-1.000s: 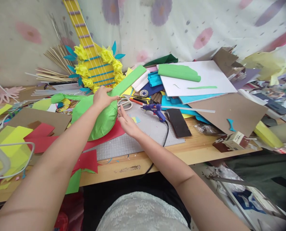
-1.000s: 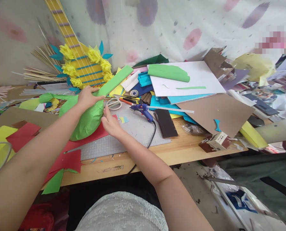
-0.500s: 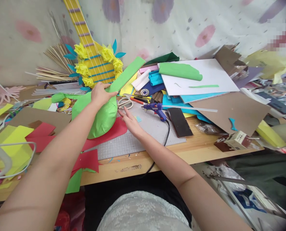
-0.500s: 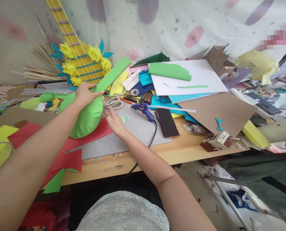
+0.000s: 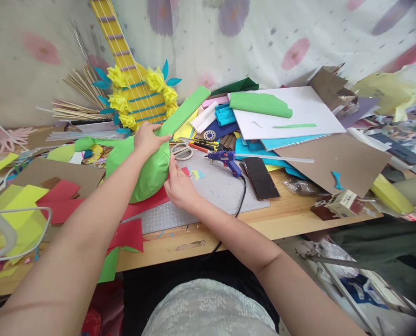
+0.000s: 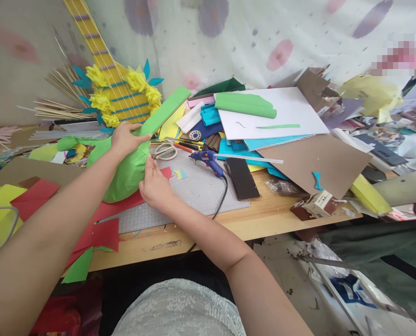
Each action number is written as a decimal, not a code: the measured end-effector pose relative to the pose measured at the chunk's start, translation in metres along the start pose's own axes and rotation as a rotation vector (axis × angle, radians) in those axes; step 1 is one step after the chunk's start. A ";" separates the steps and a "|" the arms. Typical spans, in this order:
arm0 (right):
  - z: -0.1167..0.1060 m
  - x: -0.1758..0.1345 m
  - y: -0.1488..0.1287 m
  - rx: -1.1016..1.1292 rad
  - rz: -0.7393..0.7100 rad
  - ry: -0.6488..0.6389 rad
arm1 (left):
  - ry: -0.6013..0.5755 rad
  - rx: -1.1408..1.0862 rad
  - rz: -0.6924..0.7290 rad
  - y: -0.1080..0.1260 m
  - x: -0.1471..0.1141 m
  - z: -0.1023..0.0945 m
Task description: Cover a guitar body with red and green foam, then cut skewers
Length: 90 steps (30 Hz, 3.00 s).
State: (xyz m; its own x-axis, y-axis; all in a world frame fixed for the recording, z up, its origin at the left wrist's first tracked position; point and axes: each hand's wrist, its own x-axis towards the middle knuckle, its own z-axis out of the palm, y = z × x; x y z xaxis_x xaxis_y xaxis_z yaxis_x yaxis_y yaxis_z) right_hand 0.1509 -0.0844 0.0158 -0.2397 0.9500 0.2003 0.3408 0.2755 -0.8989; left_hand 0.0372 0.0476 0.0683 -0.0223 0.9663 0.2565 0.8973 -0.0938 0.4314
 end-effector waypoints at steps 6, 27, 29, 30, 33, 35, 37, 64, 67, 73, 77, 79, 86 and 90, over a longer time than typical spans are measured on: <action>-0.024 -0.002 0.017 0.038 0.049 0.041 | 0.011 -0.013 0.009 -0.004 0.002 -0.002; -0.019 0.005 0.007 0.531 0.064 -0.033 | -0.008 0.001 -0.004 -0.003 0.003 0.003; -0.021 0.003 0.012 0.533 0.100 0.004 | -0.004 0.004 -0.006 -0.004 0.003 0.004; -0.021 0.003 0.014 0.538 0.112 0.026 | 0.000 0.007 -0.009 -0.005 0.003 0.004; -0.018 0.006 0.018 0.591 0.136 0.032 | 0.003 0.012 -0.016 -0.005 0.003 0.003; -0.014 0.008 0.017 0.638 0.139 -0.003 | 0.007 0.014 -0.021 -0.005 0.003 0.003; -0.010 0.008 0.015 0.653 0.118 -0.026 | 0.011 0.019 -0.021 -0.004 0.003 0.003; -0.025 0.032 0.035 0.870 0.215 0.113 | -0.097 0.067 0.093 0.003 -0.008 0.014; -0.025 0.040 0.033 0.927 0.307 0.191 | -0.160 0.036 0.108 0.003 -0.010 0.017; -0.018 0.046 0.024 0.991 0.297 0.249 | -0.209 0.068 0.122 0.006 -0.014 0.020; -0.018 0.043 0.021 1.000 0.285 0.243 | -0.196 0.156 0.191 0.006 -0.018 0.020; -0.020 0.043 0.021 1.074 0.343 0.285 | -0.198 0.184 0.236 0.005 -0.020 0.019; -0.032 0.043 0.019 1.267 0.373 0.305 | -0.174 0.217 0.265 0.000 -0.021 0.009; -0.033 0.040 0.020 1.207 0.395 0.255 | -0.275 0.276 0.349 -0.008 -0.019 0.000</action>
State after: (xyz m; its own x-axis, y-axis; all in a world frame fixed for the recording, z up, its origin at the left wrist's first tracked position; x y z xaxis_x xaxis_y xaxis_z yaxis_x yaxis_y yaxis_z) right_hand 0.1782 -0.0360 0.0185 -0.0868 0.9740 -0.2094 -0.7141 -0.2074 -0.6686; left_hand 0.0303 0.0302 0.0601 0.3825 0.9194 0.0916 0.9142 -0.3910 0.1071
